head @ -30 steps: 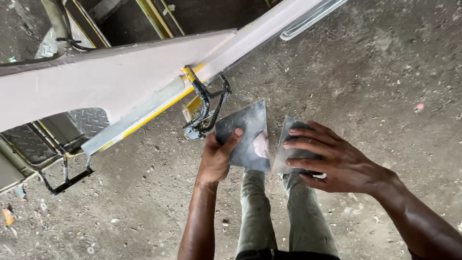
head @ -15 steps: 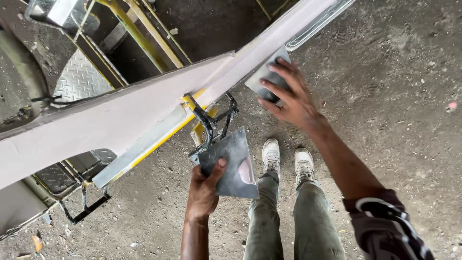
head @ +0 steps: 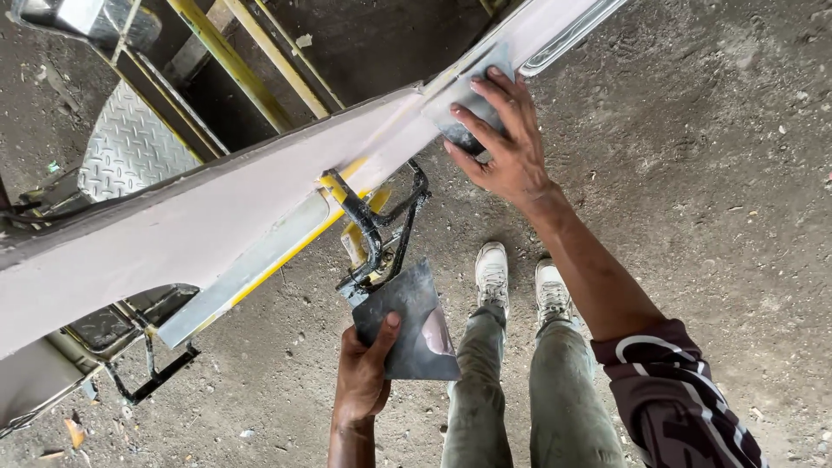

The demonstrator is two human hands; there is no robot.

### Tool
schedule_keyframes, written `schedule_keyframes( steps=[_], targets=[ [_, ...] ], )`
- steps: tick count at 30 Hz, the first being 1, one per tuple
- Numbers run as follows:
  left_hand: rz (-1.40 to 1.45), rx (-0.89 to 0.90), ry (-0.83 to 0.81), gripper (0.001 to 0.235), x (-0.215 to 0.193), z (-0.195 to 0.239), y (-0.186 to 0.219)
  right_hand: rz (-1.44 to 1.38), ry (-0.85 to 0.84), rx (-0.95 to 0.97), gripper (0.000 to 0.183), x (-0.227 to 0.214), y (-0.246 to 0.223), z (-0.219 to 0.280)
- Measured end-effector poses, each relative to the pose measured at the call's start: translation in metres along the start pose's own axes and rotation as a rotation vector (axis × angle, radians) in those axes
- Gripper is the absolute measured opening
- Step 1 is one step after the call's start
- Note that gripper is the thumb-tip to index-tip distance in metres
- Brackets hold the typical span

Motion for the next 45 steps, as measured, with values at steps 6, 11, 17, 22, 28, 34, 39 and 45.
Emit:
schedule_keyframes(
  steps=[6, 11, 17, 22, 28, 34, 39, 45],
  targets=[
    [-0.008, -0.063, 0.054, 0.029, 0.002, 0.002, -0.002, -0.001, 0.071, -0.026, 0.059, -0.004, -0.001, -0.015],
    [0.006, -0.038, 0.053, 0.030, 0.003, 0.003, -0.002, -0.035, 0.040, -0.015, 0.058, -0.005, -0.004, -0.017],
    [0.025, -0.036, 0.059, 0.029, 0.002, 0.006, -0.002, -0.062, 0.036, 0.009, 0.060, -0.007, -0.009, -0.014],
    [0.006, -0.033, 0.048, 0.029, -0.003, 0.005, -0.005, -0.007, 0.086, 0.015, 0.061, 0.008, -0.008, -0.013],
    [0.025, -0.050, 0.034, 0.027, -0.009, 0.008, -0.009, -0.045, 0.030, 0.021, 0.061, 0.007, -0.022, -0.011],
    [0.024, -0.059, 0.059, 0.027, -0.010, 0.009, -0.004, -0.039, 0.084, -0.048, 0.059, 0.014, -0.024, -0.012],
    [0.037, -0.062, 0.068, 0.029, -0.014, 0.008, -0.003, -0.058, 0.044, -0.005, 0.061, 0.010, -0.027, -0.005],
    [0.019, -0.088, 0.087, 0.028, -0.013, 0.006, -0.004, 0.027, 0.066, -0.033, 0.058, 0.015, -0.018, -0.015]
  ],
)
Point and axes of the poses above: each hand's wrist, its own z-axis away from the middle knuckle, its own x-axis out of the palm, y = z × x, the point moved 5 cm from there along -z, towards the middle knuckle, and after that the axes turned 5 degrees about -z, right-handed, at the moved point
